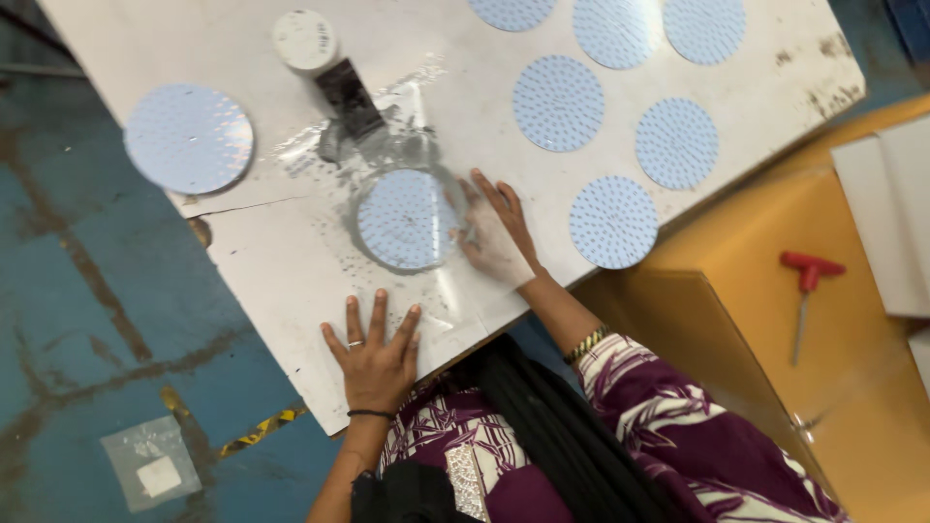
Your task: The person spreads a grey paste onto circular discs using a metal spatula. They repeatedly scoop paste from a container and spread it evenly over each disc's surface, then place the treated discs aside on the table.
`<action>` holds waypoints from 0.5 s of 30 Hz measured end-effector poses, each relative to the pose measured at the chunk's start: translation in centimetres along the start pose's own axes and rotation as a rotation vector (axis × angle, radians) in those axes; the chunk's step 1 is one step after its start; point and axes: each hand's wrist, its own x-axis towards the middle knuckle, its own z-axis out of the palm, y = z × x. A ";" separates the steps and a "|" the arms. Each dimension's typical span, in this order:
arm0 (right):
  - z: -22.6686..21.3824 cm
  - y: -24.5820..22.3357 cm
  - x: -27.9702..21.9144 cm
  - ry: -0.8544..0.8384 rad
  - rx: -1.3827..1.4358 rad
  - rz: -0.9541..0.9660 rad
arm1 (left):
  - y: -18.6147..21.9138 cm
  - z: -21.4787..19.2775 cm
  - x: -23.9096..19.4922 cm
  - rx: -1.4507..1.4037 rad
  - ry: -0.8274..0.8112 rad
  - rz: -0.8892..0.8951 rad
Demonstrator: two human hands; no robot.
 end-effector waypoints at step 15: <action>0.5 0.4 0.0 0.135 0.016 -0.106 | 0.0 -0.3 0.3 -0.049 0.023 0.002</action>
